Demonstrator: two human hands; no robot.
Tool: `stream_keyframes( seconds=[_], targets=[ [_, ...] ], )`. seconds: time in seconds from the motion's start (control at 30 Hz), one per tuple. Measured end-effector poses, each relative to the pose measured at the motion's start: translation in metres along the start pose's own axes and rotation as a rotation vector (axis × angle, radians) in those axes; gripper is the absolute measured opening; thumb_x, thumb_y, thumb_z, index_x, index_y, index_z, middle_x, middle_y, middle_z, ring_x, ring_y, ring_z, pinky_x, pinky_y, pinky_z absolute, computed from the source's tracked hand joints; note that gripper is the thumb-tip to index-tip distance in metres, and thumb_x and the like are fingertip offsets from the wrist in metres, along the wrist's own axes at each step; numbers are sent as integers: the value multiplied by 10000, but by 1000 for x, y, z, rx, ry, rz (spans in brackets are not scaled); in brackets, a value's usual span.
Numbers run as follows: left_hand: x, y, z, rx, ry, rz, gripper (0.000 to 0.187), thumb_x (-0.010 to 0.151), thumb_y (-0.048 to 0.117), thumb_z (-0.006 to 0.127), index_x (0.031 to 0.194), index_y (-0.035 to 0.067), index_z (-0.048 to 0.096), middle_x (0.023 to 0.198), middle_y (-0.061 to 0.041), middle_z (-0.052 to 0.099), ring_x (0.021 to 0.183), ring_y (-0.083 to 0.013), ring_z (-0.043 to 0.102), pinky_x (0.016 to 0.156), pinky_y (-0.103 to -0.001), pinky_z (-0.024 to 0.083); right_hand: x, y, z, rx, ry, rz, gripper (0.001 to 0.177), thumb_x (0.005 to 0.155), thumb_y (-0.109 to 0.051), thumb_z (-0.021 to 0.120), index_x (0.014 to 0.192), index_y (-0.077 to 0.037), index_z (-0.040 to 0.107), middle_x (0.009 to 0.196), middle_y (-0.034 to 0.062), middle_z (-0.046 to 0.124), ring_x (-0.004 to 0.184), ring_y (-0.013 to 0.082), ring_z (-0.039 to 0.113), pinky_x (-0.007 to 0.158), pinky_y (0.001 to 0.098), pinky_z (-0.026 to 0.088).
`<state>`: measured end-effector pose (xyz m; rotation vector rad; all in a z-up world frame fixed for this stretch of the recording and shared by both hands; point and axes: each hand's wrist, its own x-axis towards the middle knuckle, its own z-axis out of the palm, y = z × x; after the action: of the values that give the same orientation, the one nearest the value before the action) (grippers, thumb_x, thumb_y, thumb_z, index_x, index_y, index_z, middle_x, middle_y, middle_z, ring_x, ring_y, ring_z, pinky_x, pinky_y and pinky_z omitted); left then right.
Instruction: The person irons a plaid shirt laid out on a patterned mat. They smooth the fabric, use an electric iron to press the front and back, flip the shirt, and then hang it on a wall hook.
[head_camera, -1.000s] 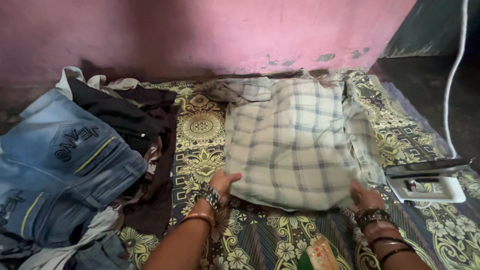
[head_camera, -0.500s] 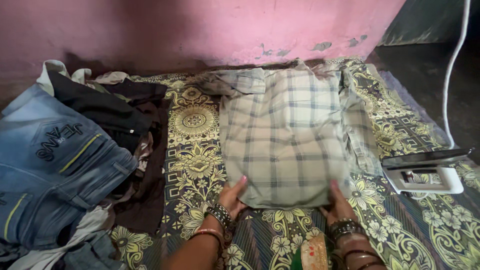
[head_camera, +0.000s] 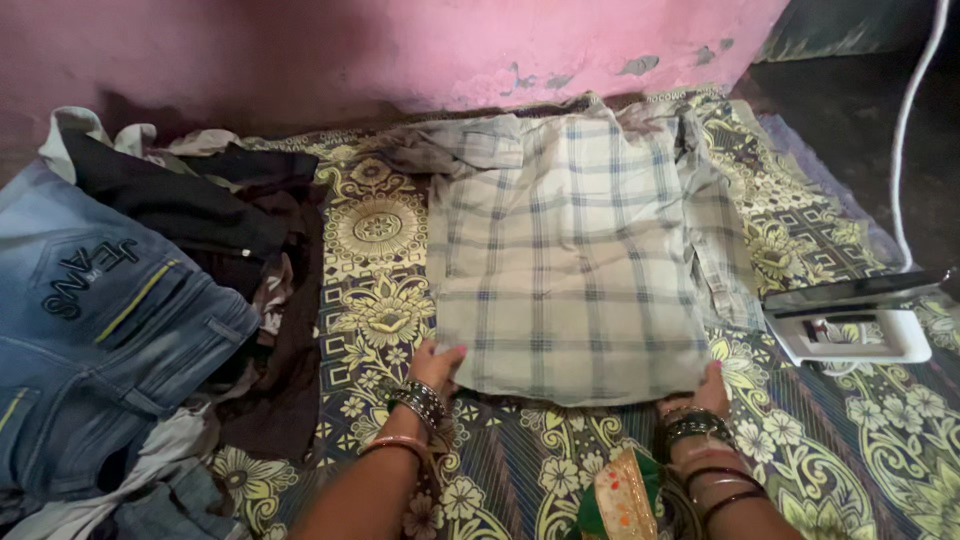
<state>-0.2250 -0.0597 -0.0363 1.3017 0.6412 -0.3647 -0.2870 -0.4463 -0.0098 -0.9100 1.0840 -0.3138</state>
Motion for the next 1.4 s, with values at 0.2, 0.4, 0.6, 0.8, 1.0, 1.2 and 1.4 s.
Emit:
stream_keyframes(
  seconds=[0.2, 0.4, 0.6, 0.8, 1.0, 1.2, 1.4],
  targets=[
    [17, -25, -2, 623, 449, 292, 553, 769, 258, 820, 1227, 59, 581, 1119, -231, 708, 1017, -377, 712, 925, -449, 557, 19, -6, -11, -25, -11, -255, 392, 1010, -384, 635, 1333, -165, 598, 1223, 19, 604, 1052, 190, 585, 783, 417, 498],
    [-40, 4, 17, 777, 419, 340, 454, 830, 258, 755, 1202, 95, 553, 1007, -220, 733, 910, -393, 729, 807, -473, 583, 31, -10, -25, 165, -141, -225, 327, 941, -216, 713, 1226, -93, 609, 1088, 71, 684, 883, 247, 659, 754, 390, 546],
    [-109, 42, 34, 1155, 173, 241, 472, 986, 191, 574, 1416, 143, 384, 967, -170, 735, 864, -340, 763, 755, -460, 621, 32, -3, -52, -512, 230, -632, 441, 925, -148, 769, 1306, 3, 605, 1155, 151, 690, 977, 315, 689, 840, 419, 552],
    [-126, 38, 23, 1255, 195, 222, 654, 974, 164, 513, 1575, 208, 259, 1178, -185, 698, 1079, -334, 702, 921, -450, 571, 18, 23, -60, -508, 99, -754, 975, 778, -145, 873, 1557, 23, 312, 1476, 275, 533, 1326, 400, 527, 1145, 455, 388],
    [-118, 34, 39, 1912, 110, 752, 751, 958, 348, 511, 1624, 222, 187, 1663, -162, 218, 1520, -308, 192, 1203, -558, 177, -4, 20, -41, -654, 82, -783, 1033, 755, -95, 906, 1570, 63, 293, 1527, 320, 443, 1411, 431, 442, 1163, 479, 324],
    [-127, 47, 39, 1848, -204, 463, 804, 993, 640, 396, 1632, 266, 83, 1717, -59, -56, 1582, -243, -66, 1252, -600, -18, 1, 27, -72, -828, 325, -445, 898, 761, -263, 917, 1417, 127, 444, 1347, 340, 613, 1229, 453, 625, 1041, 447, 513],
    [-129, 45, 66, 1792, -34, 667, 807, 995, 618, 434, 1634, 208, 161, 1701, -169, 27, 1577, -316, -15, 1235, -585, -13, -6, 22, -27, -1038, 363, -1324, 835, 840, -312, 709, 1536, 25, 395, 1555, 249, 440, 1476, 372, 389, 1219, 521, 332]
  ],
)
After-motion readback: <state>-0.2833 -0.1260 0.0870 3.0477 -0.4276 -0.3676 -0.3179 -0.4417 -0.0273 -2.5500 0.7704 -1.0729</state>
